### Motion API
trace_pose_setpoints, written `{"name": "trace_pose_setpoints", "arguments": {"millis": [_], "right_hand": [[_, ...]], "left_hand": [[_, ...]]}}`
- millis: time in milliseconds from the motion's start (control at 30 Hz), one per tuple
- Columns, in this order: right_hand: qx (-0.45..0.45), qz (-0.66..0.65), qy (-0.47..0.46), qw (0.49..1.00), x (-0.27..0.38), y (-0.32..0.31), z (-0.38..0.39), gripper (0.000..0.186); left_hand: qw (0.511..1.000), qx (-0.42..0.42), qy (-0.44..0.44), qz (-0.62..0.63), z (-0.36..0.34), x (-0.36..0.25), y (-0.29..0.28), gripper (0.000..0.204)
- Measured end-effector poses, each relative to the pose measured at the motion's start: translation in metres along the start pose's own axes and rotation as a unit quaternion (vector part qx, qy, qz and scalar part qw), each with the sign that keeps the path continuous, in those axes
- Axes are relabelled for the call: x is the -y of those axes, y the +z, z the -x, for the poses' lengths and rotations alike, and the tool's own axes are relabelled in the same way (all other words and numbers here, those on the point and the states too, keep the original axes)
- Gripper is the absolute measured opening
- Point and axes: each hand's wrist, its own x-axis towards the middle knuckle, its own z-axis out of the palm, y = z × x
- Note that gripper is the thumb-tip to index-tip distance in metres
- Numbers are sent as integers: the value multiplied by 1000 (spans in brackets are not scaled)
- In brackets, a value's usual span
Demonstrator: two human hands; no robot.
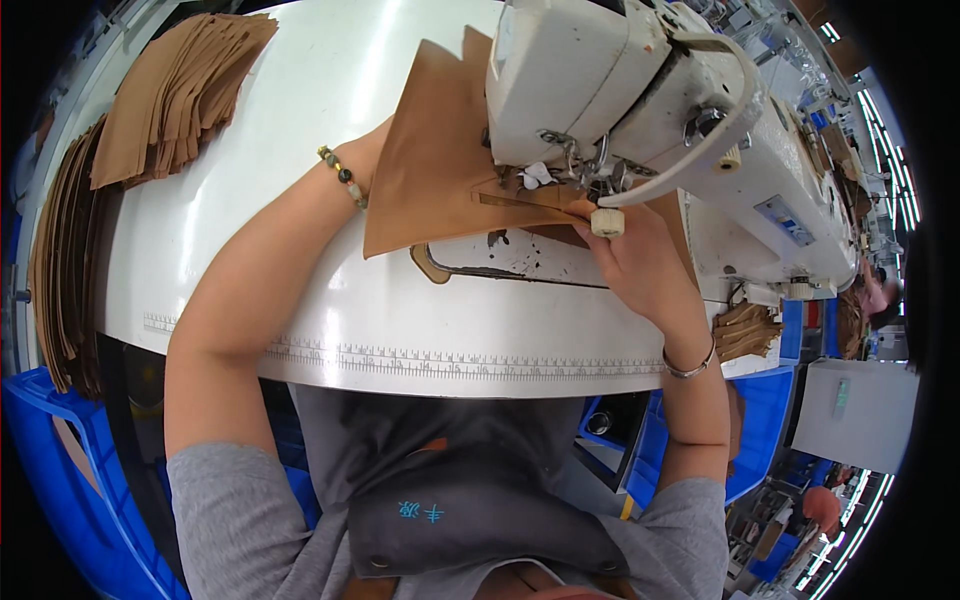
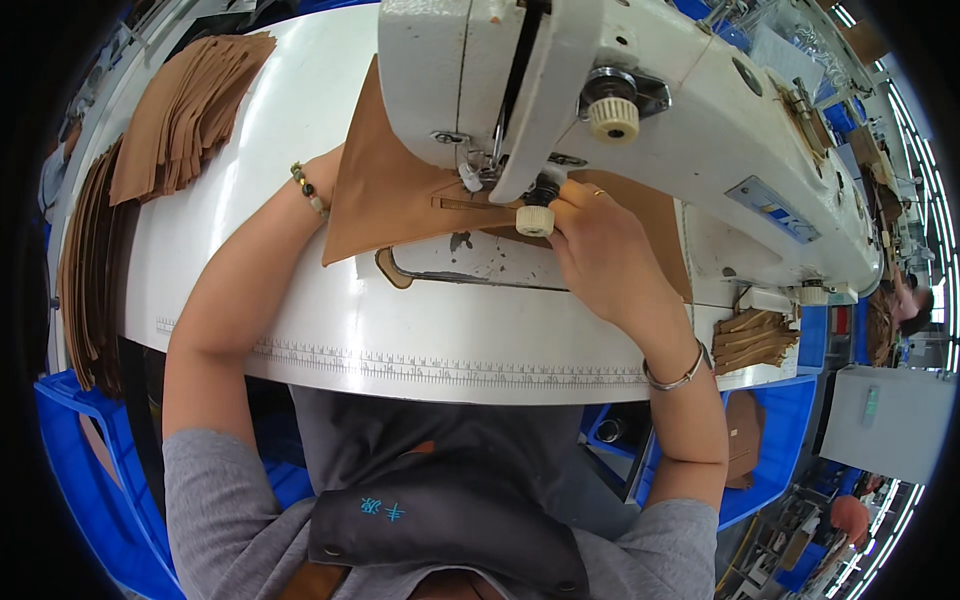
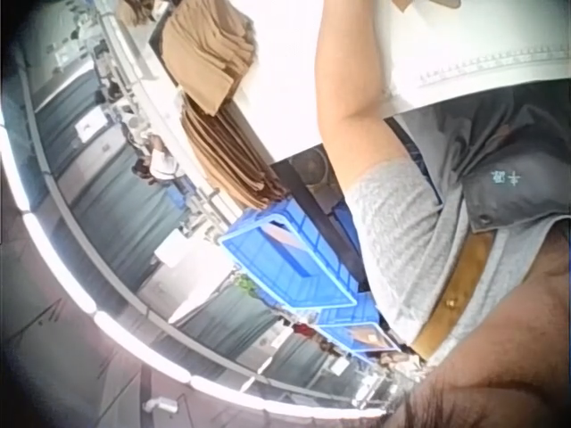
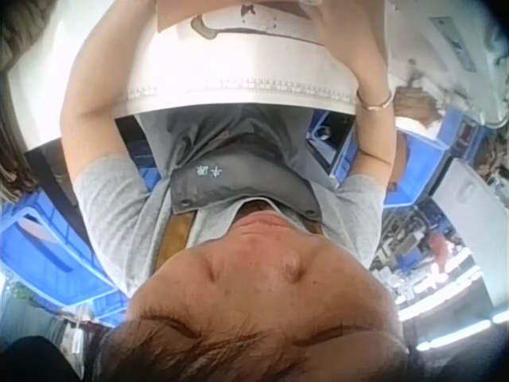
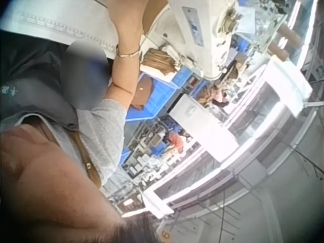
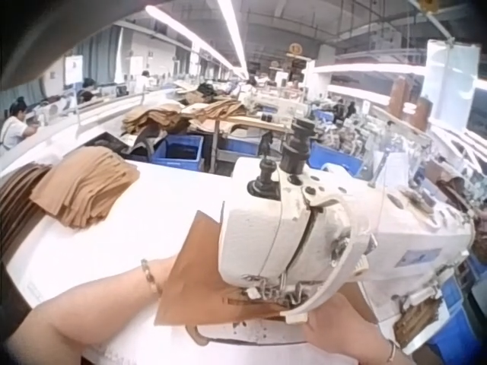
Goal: Sew a zipper and panel onto a leather bag using an industrial sewing machine.
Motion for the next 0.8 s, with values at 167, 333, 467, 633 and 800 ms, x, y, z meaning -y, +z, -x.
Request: {"name": "trace_pose_setpoints", "arguments": {"millis": [167,333,467,633,800], "right_hand": [[18,25,33,999,12,-4,1,23],[9,19,28,999,23,-1,6,16],[4,63,32,997,26,4,10,17],[-53,71,-9,996,28,17,13,18],[-68,66,-19,995,28,16,9,21]], "left_hand": [[1000,-2,-1,-3,0,0,0,34],[1000,-2,-2,-7,1,-3,0,34],[1000,-8,-3,-12,-1,9,5,34],[972,-225,-27,-54,11,47,-17,35],[970,-222,-98,27,66,19,-63,36]]}}
